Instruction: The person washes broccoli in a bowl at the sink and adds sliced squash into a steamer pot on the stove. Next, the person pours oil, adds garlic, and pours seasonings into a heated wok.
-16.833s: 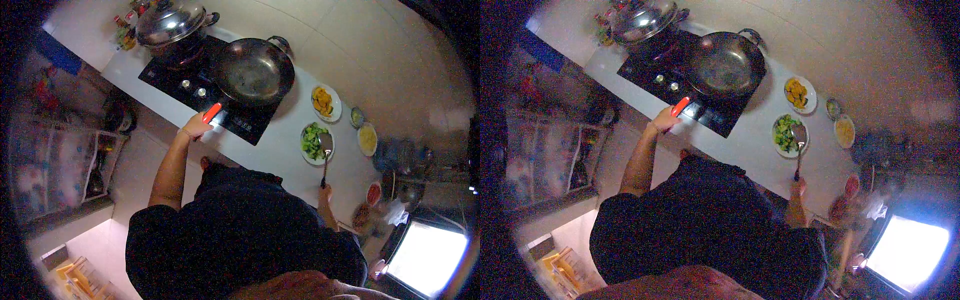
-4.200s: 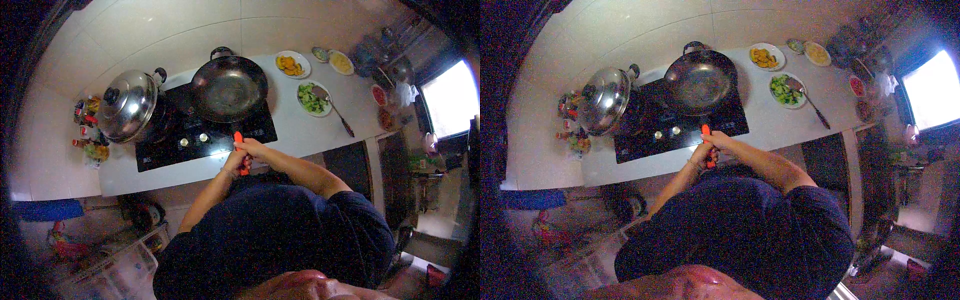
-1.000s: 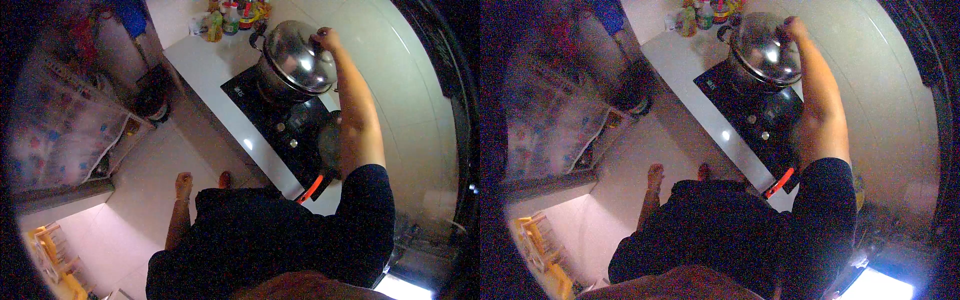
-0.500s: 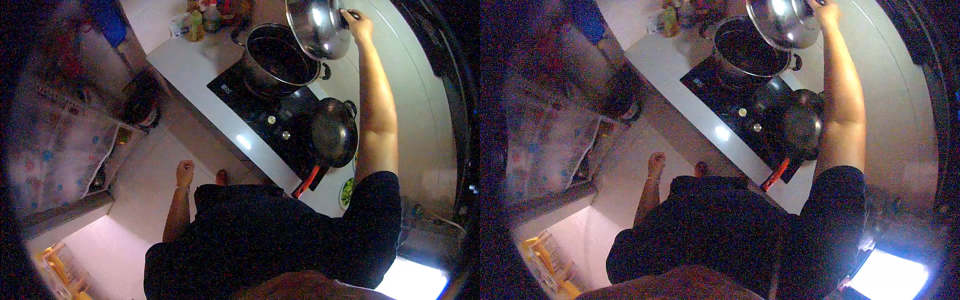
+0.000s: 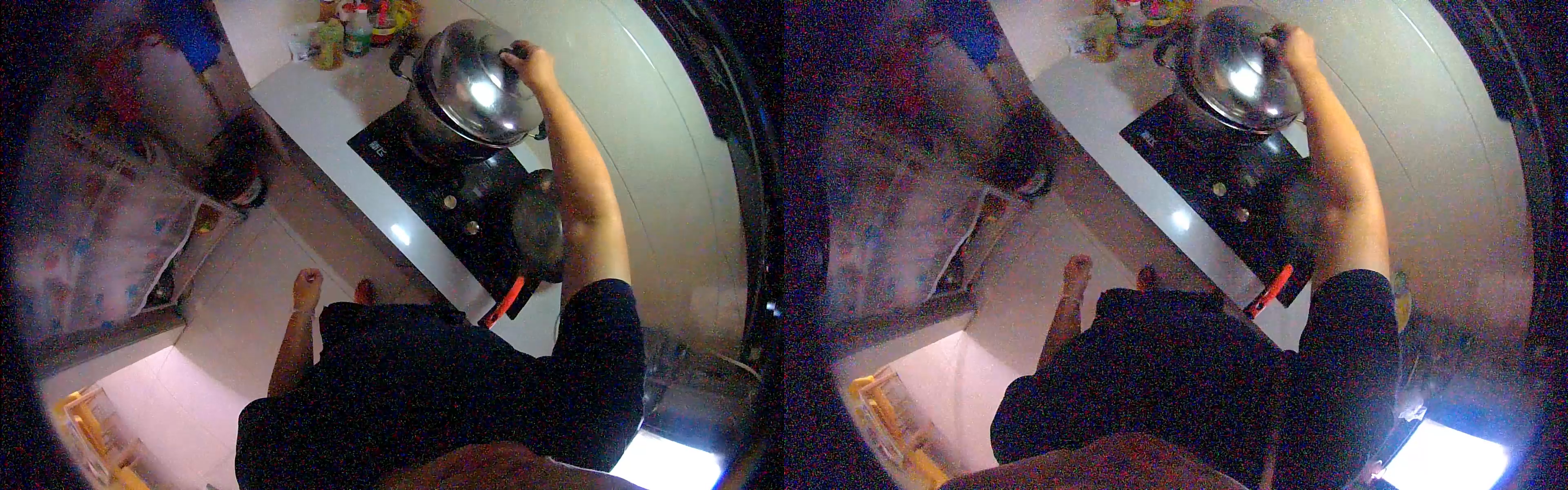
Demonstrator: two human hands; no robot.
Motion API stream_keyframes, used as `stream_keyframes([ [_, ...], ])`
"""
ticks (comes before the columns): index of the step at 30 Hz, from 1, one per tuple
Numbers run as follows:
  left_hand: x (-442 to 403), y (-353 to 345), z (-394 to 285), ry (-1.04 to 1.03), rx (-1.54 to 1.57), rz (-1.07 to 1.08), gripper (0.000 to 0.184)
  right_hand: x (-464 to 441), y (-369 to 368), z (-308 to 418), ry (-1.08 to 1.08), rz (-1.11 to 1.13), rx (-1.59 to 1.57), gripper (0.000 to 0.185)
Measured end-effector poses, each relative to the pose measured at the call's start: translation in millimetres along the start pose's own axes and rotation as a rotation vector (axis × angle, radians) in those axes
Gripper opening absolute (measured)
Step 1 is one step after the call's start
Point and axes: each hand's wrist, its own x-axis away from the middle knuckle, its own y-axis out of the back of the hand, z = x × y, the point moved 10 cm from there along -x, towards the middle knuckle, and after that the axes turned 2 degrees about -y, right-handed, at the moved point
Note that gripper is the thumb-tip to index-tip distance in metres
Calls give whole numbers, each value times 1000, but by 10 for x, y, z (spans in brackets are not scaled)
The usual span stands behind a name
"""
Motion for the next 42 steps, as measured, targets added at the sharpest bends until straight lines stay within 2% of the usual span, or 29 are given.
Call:
stream_keyframes([
  [10,-13,-81,217,15,60,15,22,-8,-303,78,33,61,51,44],
  [16,14,-116,86,-75,-46,21,24,-13,-351,161,42,151,120,46],
  [20,-75,-180,200,3,-12,64,25,-35,-368,236,15,185,166,43],
  [23,-113,-275,158,-11,-52,81,26,-55,-570,174,45,168,250,40],
  [25,-137,-339,94,-1,-94,88,26,8,-636,207,23,235,351,40],
  [27,-256,-478,-42,-146,-225,157,27,221,-383,341,77,-75,259,45],
  [28,-252,-581,-120,-222,-287,199,27,345,-300,359,16,0,190,47],
  [29,-249,-644,-216,-78,-263,268,26,559,-83,406,88,-203,71,47],
  [31,-313,-816,-267,-97,-230,332,26,947,173,375,122,-328,7,46],
  [32,-335,-891,-257,-98,-209,358,26,1129,203,309,93,-280,-3,44],
  [35,-616,-1043,53,-108,-405,500,24,1634,383,6,14,-248,-39,40],
  [37,-597,-1137,-374,-291,-423,536,23,1745,507,-212,-42,-251,-26,39],
  [39,-668,-1178,-581,-416,-317,514,23,1576,533,-310,-54,-244,-17,36],
  [40,-178,-1533,-339,-475,-227,474,22,2185,841,-702,-50,-268,-43,36],
  [41,-264,-1523,-526,-511,-121,420,22,1899,931,-731,-25,-265,-75,36],
  [42,-143,-1541,-837,-431,-142,382,22,1647,925,-782,-2,-255,-111,37],
])
